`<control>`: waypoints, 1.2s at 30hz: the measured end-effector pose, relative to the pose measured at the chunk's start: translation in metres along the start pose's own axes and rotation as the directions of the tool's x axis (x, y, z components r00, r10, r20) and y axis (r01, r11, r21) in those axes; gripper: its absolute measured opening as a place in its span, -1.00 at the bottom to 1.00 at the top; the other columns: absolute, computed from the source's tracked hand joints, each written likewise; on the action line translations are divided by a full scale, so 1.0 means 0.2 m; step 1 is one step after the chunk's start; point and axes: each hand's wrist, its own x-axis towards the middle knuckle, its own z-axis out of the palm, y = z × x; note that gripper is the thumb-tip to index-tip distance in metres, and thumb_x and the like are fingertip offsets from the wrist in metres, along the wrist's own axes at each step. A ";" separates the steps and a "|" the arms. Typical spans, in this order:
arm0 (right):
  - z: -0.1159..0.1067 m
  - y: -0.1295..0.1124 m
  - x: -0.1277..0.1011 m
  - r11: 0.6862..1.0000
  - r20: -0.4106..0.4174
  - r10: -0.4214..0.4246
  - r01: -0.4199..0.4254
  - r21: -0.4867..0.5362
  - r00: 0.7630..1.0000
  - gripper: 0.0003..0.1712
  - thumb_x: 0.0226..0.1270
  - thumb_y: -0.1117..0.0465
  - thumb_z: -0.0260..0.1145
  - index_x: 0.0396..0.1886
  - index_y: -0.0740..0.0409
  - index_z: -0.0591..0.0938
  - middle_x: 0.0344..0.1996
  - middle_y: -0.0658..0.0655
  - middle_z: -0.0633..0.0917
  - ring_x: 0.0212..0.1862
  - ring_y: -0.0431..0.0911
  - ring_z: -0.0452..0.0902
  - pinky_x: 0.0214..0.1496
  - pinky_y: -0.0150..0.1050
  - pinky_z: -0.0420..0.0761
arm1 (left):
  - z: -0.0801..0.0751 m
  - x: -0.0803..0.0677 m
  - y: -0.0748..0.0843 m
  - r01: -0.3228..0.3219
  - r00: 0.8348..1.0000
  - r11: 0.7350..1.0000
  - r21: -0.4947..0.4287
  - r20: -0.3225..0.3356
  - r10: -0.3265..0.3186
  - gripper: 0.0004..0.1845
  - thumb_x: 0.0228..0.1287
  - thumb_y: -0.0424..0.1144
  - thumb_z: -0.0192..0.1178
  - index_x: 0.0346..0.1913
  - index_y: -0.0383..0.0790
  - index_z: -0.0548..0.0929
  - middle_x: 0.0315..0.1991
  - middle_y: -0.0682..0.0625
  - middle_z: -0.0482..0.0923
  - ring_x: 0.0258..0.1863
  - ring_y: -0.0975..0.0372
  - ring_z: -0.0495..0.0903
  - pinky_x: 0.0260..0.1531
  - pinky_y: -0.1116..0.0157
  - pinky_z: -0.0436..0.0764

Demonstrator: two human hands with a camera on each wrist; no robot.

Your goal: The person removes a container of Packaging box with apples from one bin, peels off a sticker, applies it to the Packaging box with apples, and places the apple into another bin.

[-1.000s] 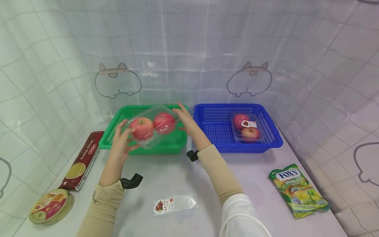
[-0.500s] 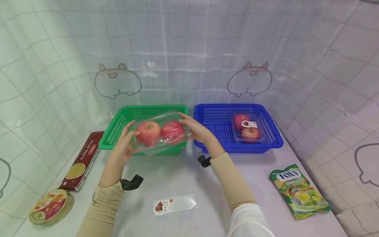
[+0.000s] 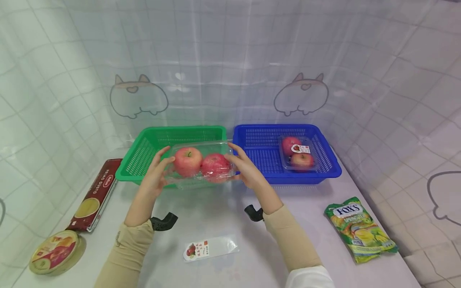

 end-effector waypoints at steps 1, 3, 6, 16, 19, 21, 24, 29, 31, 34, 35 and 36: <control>0.00 0.00 -0.02 1.000 -0.012 -0.004 0.004 0.006 1.000 -0.32 0.39 0.11 0.04 0.43 -0.17 0.02 0.33 0.23 0.11 0.31 0.24 0.16 0.04 0.23 0.42 | 0.01 0.00 0.00 0.000 1.000 1.000 -0.002 0.002 0.000 -0.33 0.32 -0.14 0.03 0.43 0.07 0.02 0.35 -0.17 0.09 0.28 -0.09 0.19 0.05 -0.13 0.36; 0.01 0.02 -0.05 1.000 -0.030 -0.013 0.014 0.016 0.999 -0.31 0.39 0.13 0.03 0.44 -0.15 0.00 0.32 0.26 0.11 0.30 0.25 0.16 0.04 0.24 0.41 | 0.02 -0.01 -0.01 -0.004 1.000 1.000 -0.004 0.008 0.004 -0.36 0.33 -0.15 0.03 0.42 0.04 0.07 0.33 -0.18 0.12 0.27 -0.07 0.22 0.06 -0.15 0.35; 0.01 0.03 -0.09 0.999 -0.060 -0.010 0.012 0.034 0.998 -0.31 0.38 0.15 0.04 0.44 -0.14 0.01 0.32 0.28 0.10 0.29 0.26 0.18 0.03 0.26 0.40 | 0.04 -0.03 -0.02 -0.006 1.000 1.000 0.013 0.025 0.006 -0.40 0.35 -0.15 0.01 0.41 0.01 0.13 0.30 -0.19 0.15 0.24 -0.03 0.26 0.03 -0.08 0.42; 0.01 0.09 -0.23 1.000 -0.111 -0.016 0.016 -0.002 0.994 -0.33 0.39 0.14 0.02 0.43 -0.13 0.02 0.22 0.30 0.17 0.22 0.22 0.24 0.06 0.21 0.42 | 0.07 -0.13 -0.04 -0.044 0.993 0.994 0.096 0.110 0.033 -0.43 0.40 -0.13 -0.05 0.42 -0.03 0.10 0.39 -0.18 0.00 0.34 -0.02 0.09 0.07 -0.18 0.35; 0.01 0.11 -0.28 1.000 -0.110 -0.020 0.017 -0.020 0.994 -0.33 0.39 0.14 0.01 0.43 -0.12 0.02 0.25 0.30 0.15 0.21 0.23 0.25 0.05 0.18 0.45 | 0.07 -0.17 -0.05 -0.030 0.989 0.995 0.091 0.145 0.017 -0.42 0.41 -0.15 -0.08 0.43 -0.04 0.06 0.40 -0.18 -0.05 0.34 -0.04 0.12 0.05 -0.15 0.40; 0.01 0.12 -0.30 0.999 -0.114 -0.023 0.020 -0.025 0.993 -0.33 0.39 0.15 0.01 0.43 -0.11 0.02 0.25 0.31 0.15 0.20 0.23 0.25 0.02 0.17 0.48 | 0.08 -0.20 -0.06 -0.018 0.985 0.995 0.097 0.170 0.002 -0.40 0.40 -0.14 -0.08 0.44 -0.02 0.03 0.41 -0.18 -0.07 0.34 -0.05 0.11 0.06 -0.14 0.39; 0.00 0.14 -0.34 1.000 -0.128 -0.017 0.014 -0.027 0.992 -0.34 0.39 0.15 0.00 0.43 -0.11 0.03 0.25 0.32 0.17 0.19 0.24 0.26 0.00 0.14 0.50 | 0.08 -0.23 -0.08 0.002 0.979 0.992 0.123 0.203 -0.027 -0.35 0.35 -0.16 -0.06 0.45 0.02 -0.01 0.42 -0.20 -0.06 0.35 -0.07 0.07 0.11 -0.16 0.32; -0.01 0.19 -0.39 1.000 -0.137 0.008 -0.012 -0.024 0.991 -0.34 0.38 0.16 0.01 0.42 -0.10 0.04 0.22 0.31 0.19 0.17 0.22 0.28 -0.03 0.06 0.55 | 0.09 -0.28 -0.13 0.028 0.965 0.990 0.140 0.253 -0.063 -0.24 0.25 -0.24 -0.01 0.47 0.04 -0.08 0.45 -0.20 -0.16 0.37 -0.09 -0.01 0.14 -0.14 0.29; -0.02 0.22 -0.41 1.000 -0.137 0.018 -0.020 -0.015 0.990 -0.33 0.37 0.17 0.02 0.43 -0.09 0.04 0.21 0.30 0.21 0.14 0.18 0.31 -0.06 0.00 0.57 | 0.09 -0.29 -0.16 0.038 0.959 0.992 0.122 0.276 -0.070 -0.20 0.21 -0.28 -0.01 0.47 0.00 -0.11 0.46 -0.19 -0.22 0.38 -0.08 -0.02 0.16 -0.11 0.29; -0.02 0.25 -0.43 1.000 -0.137 0.030 -0.030 0.006 0.990 -0.31 0.35 0.19 0.02 0.43 -0.06 0.03 0.19 0.30 0.22 0.05 0.08 0.38 -0.14 -0.12 0.59 | 0.11 -0.31 -0.19 0.058 0.950 0.996 0.070 0.302 -0.076 -0.16 0.16 -0.33 -0.01 0.47 -0.05 -0.16 0.46 -0.18 -0.31 0.39 -0.08 -0.07 0.21 -0.08 0.23; -0.02 0.26 -0.44 0.999 -0.137 0.033 -0.031 0.013 0.990 -0.31 0.35 0.19 0.02 0.43 -0.06 0.03 0.20 0.31 0.22 0.03 0.05 0.39 -0.16 -0.15 0.59 | 0.11 -0.31 -0.20 0.066 0.948 0.997 0.050 0.309 -0.079 -0.15 0.15 -0.35 -0.01 0.47 -0.06 -0.18 0.46 -0.18 -0.35 0.39 -0.08 -0.09 0.23 -0.08 0.19; -0.02 0.27 -0.45 0.999 -0.137 0.036 -0.033 0.021 0.990 -0.30 0.34 0.19 0.02 0.43 -0.05 0.02 0.21 0.31 0.21 0.00 0.03 0.40 -0.18 -0.18 0.59 | 0.12 -0.32 -0.22 0.071 0.947 0.997 0.037 0.311 -0.079 -0.15 0.15 -0.36 -0.02 0.47 -0.07 -0.19 0.46 -0.18 -0.37 0.39 -0.09 -0.12 0.25 -0.09 0.14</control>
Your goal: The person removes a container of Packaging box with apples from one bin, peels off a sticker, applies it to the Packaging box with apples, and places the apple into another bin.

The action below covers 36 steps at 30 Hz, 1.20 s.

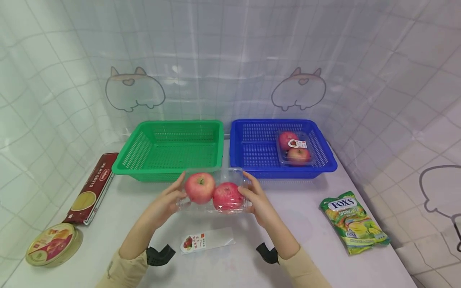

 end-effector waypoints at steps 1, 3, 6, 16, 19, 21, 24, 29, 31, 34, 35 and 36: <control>0.00 0.01 0.00 1.000 -0.001 0.003 -0.003 0.006 1.000 -0.30 0.34 0.19 0.02 0.43 -0.05 0.02 0.22 0.32 0.19 -0.02 0.01 0.40 -0.20 -0.21 0.58 | 0.00 0.00 -0.01 0.001 1.000 1.000 -0.010 0.003 -0.001 -0.15 0.15 -0.37 -0.03 0.47 -0.08 -0.19 0.46 -0.17 -0.40 0.40 -0.10 -0.17 0.26 -0.10 0.09; 0.00 0.03 -0.01 1.000 -0.006 0.013 -0.013 0.026 1.000 -0.29 0.33 0.20 0.02 0.43 -0.04 0.02 0.24 0.33 0.16 -0.06 -0.04 0.41 -0.23 -0.25 0.56 | 0.01 0.01 -0.04 0.006 1.000 1.000 -0.024 0.004 -0.006 -0.15 0.16 -0.38 -0.05 0.47 -0.08 -0.22 0.46 -0.17 -0.45 0.41 -0.11 -0.26 0.28 -0.12 -0.02; 0.00 0.07 0.00 0.997 -0.012 0.032 -0.031 0.066 0.999 -0.27 0.31 0.22 0.03 0.44 -0.01 0.01 0.27 0.36 0.10 -0.11 -0.08 0.42 -0.25 -0.28 0.52 | 0.02 0.02 -0.09 0.008 1.000 0.999 -0.037 0.005 -0.008 -0.16 0.17 -0.39 -0.08 0.47 -0.12 -0.24 0.45 -0.18 -0.48 0.40 -0.10 -0.39 0.29 -0.15 -0.19; -0.02 0.18 0.07 0.992 -0.055 0.071 -0.065 0.106 0.996 -0.27 0.29 0.29 0.03 0.43 0.04 0.01 0.31 0.40 0.07 -0.05 -0.04 0.39 -0.09 -0.17 0.44 | 0.02 0.12 -0.24 -0.001 1.000 0.996 -0.091 -0.001 0.001 -0.20 0.20 -0.42 -0.19 0.45 -0.19 -0.30 0.44 -0.13 -0.59 0.39 0.00 -0.54 0.30 -0.10 -0.37; -0.03 0.20 0.09 0.994 -0.073 0.070 -0.064 0.084 0.995 -0.28 0.29 0.30 0.02 0.42 0.05 0.03 0.32 0.42 0.08 0.01 0.02 0.37 0.00 -0.09 0.38 | 0.02 0.15 -0.27 -0.004 1.000 0.996 -0.084 -0.010 0.003 -0.20 0.20 -0.42 -0.19 0.45 -0.20 -0.30 0.43 -0.14 -0.59 0.39 -0.01 -0.55 0.29 -0.11 -0.38; -0.04 0.21 0.10 0.996 -0.085 0.069 -0.063 0.064 0.994 -0.29 0.31 0.30 0.02 0.42 0.06 0.03 0.33 0.42 0.08 0.05 0.06 0.34 0.06 -0.05 0.32 | 0.03 0.17 -0.28 -0.002 1.000 0.997 -0.076 -0.015 0.001 -0.20 0.19 -0.42 -0.18 0.45 -0.21 -0.30 0.43 -0.14 -0.59 0.39 -0.01 -0.55 0.30 -0.10 -0.37; -0.04 0.22 0.11 0.998 -0.104 0.062 -0.059 0.031 0.993 -0.31 0.32 0.29 0.01 0.42 0.06 0.05 0.33 0.42 0.10 0.03 0.06 0.34 0.06 -0.06 0.29 | 0.03 0.19 -0.30 0.008 1.000 0.998 -0.057 -0.020 -0.009 -0.19 0.19 -0.40 -0.18 0.45 -0.21 -0.31 0.44 -0.14 -0.59 0.39 -0.01 -0.54 0.30 -0.09 -0.36; -0.04 0.23 0.12 0.998 -0.124 0.065 -0.066 -0.006 0.990 -0.32 0.32 0.30 0.01 0.42 0.06 0.07 0.31 0.40 0.16 -0.05 -0.03 0.38 -0.04 -0.16 0.34 | 0.03 0.21 -0.34 0.015 0.999 0.999 -0.032 -0.038 -0.016 -0.19 0.17 -0.40 -0.18 0.45 -0.19 -0.30 0.44 -0.14 -0.56 0.40 -0.02 -0.48 0.32 -0.06 -0.31; -0.04 0.24 0.13 0.998 -0.123 0.064 -0.066 -0.015 0.990 -0.31 0.31 0.29 0.03 0.41 0.06 0.08 0.30 0.40 0.16 -0.03 -0.01 0.39 -0.02 -0.17 0.36 | 0.03 0.22 -0.34 0.016 0.999 1.000 -0.023 -0.049 -0.017 -0.19 0.16 -0.41 -0.18 0.45 -0.19 -0.28 0.45 -0.13 -0.54 0.40 -0.01 -0.47 0.33 -0.04 -0.30; -0.05 0.26 0.13 0.998 -0.102 0.037 -0.041 -0.041 0.994 -0.28 0.28 0.21 0.08 0.42 0.09 0.07 0.29 0.44 0.13 0.04 0.05 0.36 0.00 -0.16 0.39 | 0.03 0.22 -0.35 0.022 0.998 1.000 -0.001 -0.065 -0.022 -0.19 0.16 -0.40 -0.18 0.46 -0.20 -0.27 0.45 -0.12 -0.51 0.41 0.00 -0.47 0.33 -0.03 -0.28; -0.05 0.27 0.13 0.999 -0.095 0.026 -0.030 -0.042 0.995 -0.27 0.27 0.17 0.10 0.41 0.08 0.08 0.29 0.46 0.12 0.05 0.07 0.35 -0.01 -0.16 0.40 | 0.03 0.22 -0.36 0.023 0.997 1.000 0.005 -0.069 -0.022 -0.19 0.15 -0.40 -0.18 0.46 -0.21 -0.26 0.46 -0.12 -0.50 0.41 -0.01 -0.47 0.33 -0.04 -0.28; -0.06 0.27 0.13 0.999 -0.077 0.004 -0.007 -0.041 0.997 -0.26 0.27 0.14 0.13 0.41 0.05 0.09 0.27 0.48 0.12 0.04 0.06 0.36 -0.03 -0.18 0.42 | 0.03 0.22 -0.36 0.025 0.997 1.000 0.007 -0.074 -0.025 -0.19 0.15 -0.40 -0.17 0.46 -0.21 -0.26 0.46 -0.12 -0.48 0.41 0.00 -0.47 0.33 -0.04 -0.28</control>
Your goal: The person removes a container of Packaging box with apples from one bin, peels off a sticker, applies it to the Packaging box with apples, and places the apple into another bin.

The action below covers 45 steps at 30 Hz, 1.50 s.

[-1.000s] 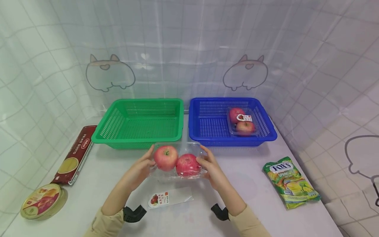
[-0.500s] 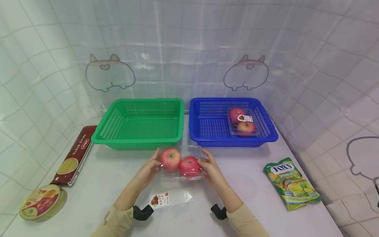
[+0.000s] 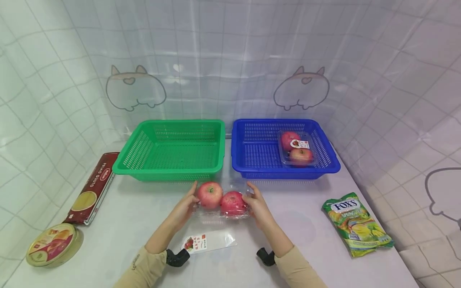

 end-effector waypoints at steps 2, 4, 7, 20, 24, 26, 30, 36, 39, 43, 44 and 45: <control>0.00 0.01 0.00 1.000 0.007 -0.014 0.014 -0.003 1.000 -0.24 0.25 0.09 0.16 0.41 0.04 0.10 0.26 0.51 0.11 0.04 0.05 0.36 -0.05 -0.20 0.43 | 0.00 0.00 0.00 0.002 1.000 1.000 0.006 -0.008 -0.002 -0.19 0.15 -0.40 -0.18 0.46 -0.22 -0.25 0.46 -0.12 -0.47 0.41 -0.01 -0.47 0.33 -0.06 -0.28; 0.00 0.01 0.00 1.000 0.008 -0.016 0.016 -0.001 1.000 -0.25 0.26 0.10 0.16 0.41 0.04 0.10 0.26 0.51 0.11 0.04 0.06 0.36 -0.06 -0.20 0.43 | 0.01 0.00 0.00 -0.002 1.000 1.000 -0.004 -0.012 0.002 -0.19 0.14 -0.41 -0.18 0.45 -0.23 -0.25 0.46 -0.12 -0.47 0.41 -0.02 -0.47 0.32 -0.06 -0.29; 0.01 0.01 0.00 1.000 -0.024 0.028 -0.028 -0.014 0.999 -0.27 0.29 0.19 0.09 0.42 0.08 0.06 0.29 0.47 0.12 0.10 0.11 0.32 -0.02 -0.19 0.40 | 0.01 -0.01 -0.01 -0.007 1.000 1.000 -0.009 -0.015 0.007 -0.18 0.12 -0.42 -0.17 0.45 -0.23 -0.25 0.46 -0.13 -0.46 0.41 -0.02 -0.46 0.33 -0.05 -0.28; 0.02 -0.04 -0.02 0.996 -0.086 -0.006 -0.002 -0.091 0.996 -0.25 0.31 0.28 0.02 0.44 0.17 -0.04 0.37 0.41 0.02 0.33 0.28 0.01 0.26 0.20 0.17 | -0.05 -0.09 0.02 0.025 0.997 0.993 0.116 -0.070 -0.017 -0.24 0.28 -0.25 -0.07 0.46 -0.19 -0.16 0.41 -0.35 -0.16 0.36 -0.21 -0.05 0.22 -0.17 0.14; 0.02 -0.07 -0.06 0.986 -0.110 -0.104 0.088 -0.141 0.988 -0.26 0.30 0.33 0.05 0.43 0.19 -0.01 0.39 0.38 0.00 0.40 0.27 -0.18 0.35 0.20 -0.03 | -0.08 -0.16 0.03 0.042 0.988 0.982 0.186 -0.153 -0.013 -0.32 0.25 -0.32 -0.13 0.41 -0.36 -0.07 0.31 -0.44 0.08 0.21 -0.23 0.25 0.08 -0.09 0.39; 0.02 -0.09 -0.08 0.974 -0.112 -0.168 0.147 -0.173 0.979 -0.27 0.30 0.37 0.05 0.42 0.21 0.01 0.40 0.35 -0.01 0.42 0.25 -0.21 0.37 0.15 -0.06 | -0.08 -0.20 0.02 0.063 0.982 0.960 0.273 -0.187 -0.011 -0.35 0.21 -0.34 -0.15 0.36 -0.45 -0.02 0.21 -0.45 0.23 0.08 -0.20 0.40 -0.02 -0.01 0.49; 0.05 -0.13 -0.13 0.929 -0.083 -0.304 0.276 -0.246 0.949 -0.28 0.27 0.44 0.07 0.41 0.24 0.06 0.40 0.30 0.03 0.43 0.17 -0.17 0.40 0.07 -0.06 | -0.07 -0.27 -0.01 0.096 0.978 0.842 0.531 -0.208 0.019 -0.42 0.21 -0.34 -0.09 0.27 -0.53 0.09 -0.01 -0.35 0.46 -0.06 -0.10 0.51 -0.13 0.03 0.54; 0.12 -0.12 -0.19 0.788 0.011 -0.491 0.449 -0.422 0.871 -0.30 0.21 0.40 0.17 0.37 0.21 0.19 0.34 0.26 0.23 0.38 0.16 0.04 0.34 0.12 0.09 | -0.02 -0.39 -0.08 -0.056 0.992 0.536 0.843 -0.013 0.124 -0.47 0.20 -0.23 0.12 0.15 -0.51 0.36 -0.01 -0.29 0.49 0.06 -0.14 0.44 0.03 -0.05 0.42; 0.17 -0.11 -0.22 0.709 0.050 -0.540 0.487 -0.510 0.840 -0.31 0.17 0.37 0.22 0.34 0.18 0.26 0.29 0.24 0.32 0.33 0.17 0.14 0.27 0.20 0.18 | 0.00 -0.43 -0.12 -0.186 0.973 0.304 0.934 0.133 0.188 -0.39 0.10 -0.05 0.25 0.08 -0.46 0.45 0.02 -0.27 0.44 0.08 -0.12 0.40 0.02 -0.03 0.43; 0.23 -0.09 -0.25 0.621 0.120 -0.572 0.524 -0.582 0.811 -0.33 0.14 0.34 0.26 0.29 0.17 0.33 0.23 0.20 0.39 0.28 0.15 0.24 0.21 0.21 0.27 | 0.02 -0.46 -0.15 -0.254 0.952 0.126 0.959 0.224 0.208 -0.29 -0.08 0.09 0.36 0.04 -0.38 0.49 0.04 -0.29 0.40 0.09 -0.16 0.38 -0.04 -0.07 0.46; 0.24 -0.09 -0.26 0.599 0.145 -0.578 0.538 -0.593 0.803 -0.33 0.13 0.34 0.27 0.28 0.16 0.33 0.23 0.20 0.40 0.28 0.14 0.26 0.20 0.20 0.30 | 0.02 -0.46 -0.16 -0.257 0.951 0.117 0.959 0.230 0.206 -0.30 -0.11 0.09 0.37 0.01 -0.36 0.50 0.04 -0.30 0.40 0.09 -0.19 0.37 -0.05 -0.09 0.45; 0.26 -0.08 -0.27 0.580 0.172 -0.581 0.553 -0.599 0.796 -0.32 0.12 0.35 0.28 0.28 0.15 0.34 0.23 0.19 0.40 0.27 0.12 0.27 0.19 0.18 0.31 | 0.02 -0.47 -0.16 -0.258 0.951 0.118 0.959 0.231 0.205 -0.32 -0.13 0.07 0.39 -0.01 -0.34 0.50 0.05 -0.31 0.40 0.09 -0.21 0.37 -0.05 -0.11 0.45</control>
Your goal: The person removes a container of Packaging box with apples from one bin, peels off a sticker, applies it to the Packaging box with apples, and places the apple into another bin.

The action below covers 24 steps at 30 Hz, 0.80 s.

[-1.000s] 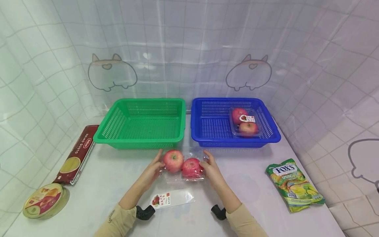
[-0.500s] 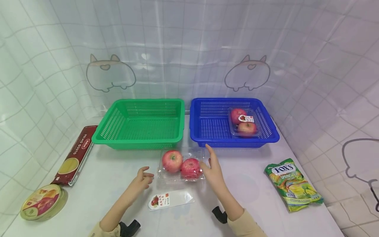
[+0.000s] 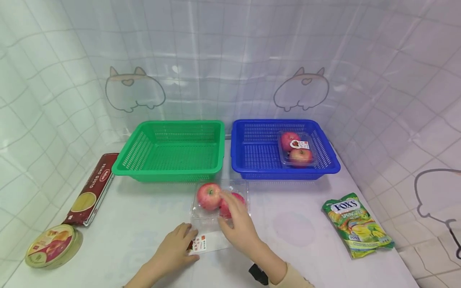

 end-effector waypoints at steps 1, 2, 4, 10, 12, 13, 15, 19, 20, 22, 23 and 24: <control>0.01 -0.01 -0.01 1.000 0.018 -0.020 0.020 -0.012 1.000 -0.31 0.10 0.35 0.28 0.29 0.13 0.34 0.23 0.16 0.40 0.28 0.09 0.27 0.20 0.15 0.32 | 0.00 0.00 0.00 -0.003 1.000 1.000 0.002 -0.002 0.003 -0.36 -0.14 0.05 0.40 -0.05 -0.32 0.51 0.04 -0.31 0.42 0.08 -0.22 0.38 -0.06 -0.11 0.45; 0.02 -0.01 -0.01 0.999 0.036 -0.039 0.040 -0.026 0.999 -0.30 0.09 0.35 0.29 0.29 0.11 0.34 0.24 0.14 0.40 0.28 0.06 0.27 0.21 0.12 0.32 | 0.00 0.00 0.01 -0.004 1.000 1.000 -0.003 -0.004 0.004 -0.40 -0.15 0.03 0.41 -0.10 -0.29 0.51 0.03 -0.30 0.43 0.08 -0.22 0.38 -0.08 -0.12 0.45; 0.03 -0.02 -0.02 0.996 0.076 -0.066 0.070 -0.054 0.995 -0.27 0.08 0.34 0.29 0.31 0.04 0.32 0.25 0.07 0.39 0.29 0.01 0.26 0.21 0.08 0.34 | 0.00 0.01 0.01 -0.008 1.000 1.000 -0.019 -0.006 0.007 -0.47 -0.17 -0.01 0.43 -0.18 -0.24 0.51 0.01 -0.27 0.45 0.07 -0.20 0.40 -0.09 -0.12 0.46; 0.06 -0.04 -0.03 0.983 0.184 -0.129 0.151 -0.107 0.974 -0.34 0.08 0.31 0.29 0.24 0.01 0.40 0.21 0.02 0.42 0.26 -0.04 0.30 0.18 0.01 0.40 | -0.02 0.05 0.01 -0.052 0.998 0.994 -0.099 -0.029 0.049 -0.63 -0.25 -0.22 0.47 -0.37 -0.11 0.49 -0.35 0.08 0.51 -0.28 0.21 0.50 -0.29 0.19 0.52; 0.07 -0.04 -0.02 0.978 0.234 -0.137 0.170 -0.124 0.962 -0.39 0.09 0.29 0.30 0.20 0.00 0.44 0.18 0.02 0.45 0.23 -0.05 0.32 0.18 -0.02 0.41 | -0.04 0.06 0.01 -0.063 0.998 0.980 -0.189 -0.005 0.063 -0.69 -0.20 -0.30 0.44 -0.41 -0.08 0.49 -0.47 0.18 0.49 -0.42 0.33 0.46 -0.41 0.30 0.47; 0.07 -0.04 -0.02 0.974 0.261 -0.135 0.176 -0.141 0.956 -0.41 0.10 0.28 0.30 0.19 -0.01 0.45 0.17 0.01 0.46 0.22 -0.07 0.33 0.18 -0.04 0.41 | -0.06 0.06 0.01 -0.058 0.998 0.965 -0.256 0.023 0.067 -0.73 -0.15 -0.32 0.41 -0.42 -0.08 0.49 -0.50 0.20 0.49 -0.45 0.37 0.44 -0.44 0.34 0.45; 0.07 -0.04 -0.02 0.967 0.317 -0.123 0.185 -0.175 0.940 -0.43 0.12 0.23 0.31 0.19 -0.03 0.45 0.14 -0.01 0.49 0.20 -0.09 0.36 0.16 -0.07 0.44 | -0.10 0.08 0.00 -0.030 0.993 0.911 -0.412 0.089 0.073 -0.78 -0.07 -0.33 0.38 -0.42 -0.08 0.52 -0.49 0.20 0.53 -0.44 0.39 0.47 -0.44 0.38 0.46; 0.08 -0.06 -0.02 0.958 0.404 -0.098 0.196 -0.209 0.909 -0.42 0.17 0.16 0.31 0.22 -0.04 0.42 0.08 -0.03 0.54 0.12 -0.14 0.44 0.11 -0.12 0.48 | -0.18 0.11 0.00 0.052 0.981 0.734 -0.677 0.171 0.088 -0.85 0.03 -0.29 0.34 -0.39 -0.15 0.55 -0.43 0.13 0.57 -0.36 0.33 0.53 -0.34 0.33 0.52; 0.08 -0.06 -0.01 0.961 0.416 -0.092 0.190 -0.200 0.905 -0.43 0.18 0.16 0.31 0.22 -0.04 0.42 0.03 -0.04 0.56 0.06 -0.16 0.47 0.07 -0.16 0.50 | -0.20 0.11 0.00 0.062 0.981 0.694 -0.717 0.173 0.091 -0.85 0.04 -0.27 0.34 -0.37 -0.16 0.56 -0.43 0.12 0.56 -0.34 0.32 0.53 -0.30 0.31 0.52; 0.08 -0.07 -0.01 0.973 0.427 -0.076 0.160 -0.164 0.901 -0.45 0.19 0.17 0.31 0.20 -0.03 0.43 -0.08 -0.06 0.62 -0.04 -0.23 0.52 -0.03 -0.26 0.54 | -0.22 0.13 0.00 0.078 0.979 0.617 -0.783 0.176 0.100 -0.83 0.06 -0.25 0.33 -0.35 -0.22 0.57 -0.43 0.08 0.56 -0.34 0.28 0.53 -0.27 0.28 0.52; 0.08 -0.07 -0.01 0.980 0.427 -0.070 0.142 -0.138 0.902 -0.48 0.20 0.19 0.31 0.18 -0.03 0.44 -0.15 -0.07 0.64 -0.10 -0.26 0.54 -0.08 -0.31 0.55 | -0.23 0.13 0.01 0.086 0.978 0.582 -0.809 0.180 0.105 -0.82 0.07 -0.24 0.32 -0.33 -0.25 0.57 -0.43 0.07 0.56 -0.33 0.27 0.54 -0.26 0.27 0.52; 0.07 -0.07 0.00 0.986 0.426 -0.066 0.125 -0.112 0.903 -0.50 0.21 0.21 0.30 0.17 -0.03 0.45 -0.21 -0.08 0.65 -0.16 -0.29 0.54 -0.13 -0.36 0.55 | -0.24 0.14 0.01 0.094 0.976 0.546 -0.833 0.185 0.114 -0.81 0.08 -0.24 0.31 -0.32 -0.28 0.57 -0.42 0.06 0.56 -0.34 0.26 0.54 -0.26 0.27 0.52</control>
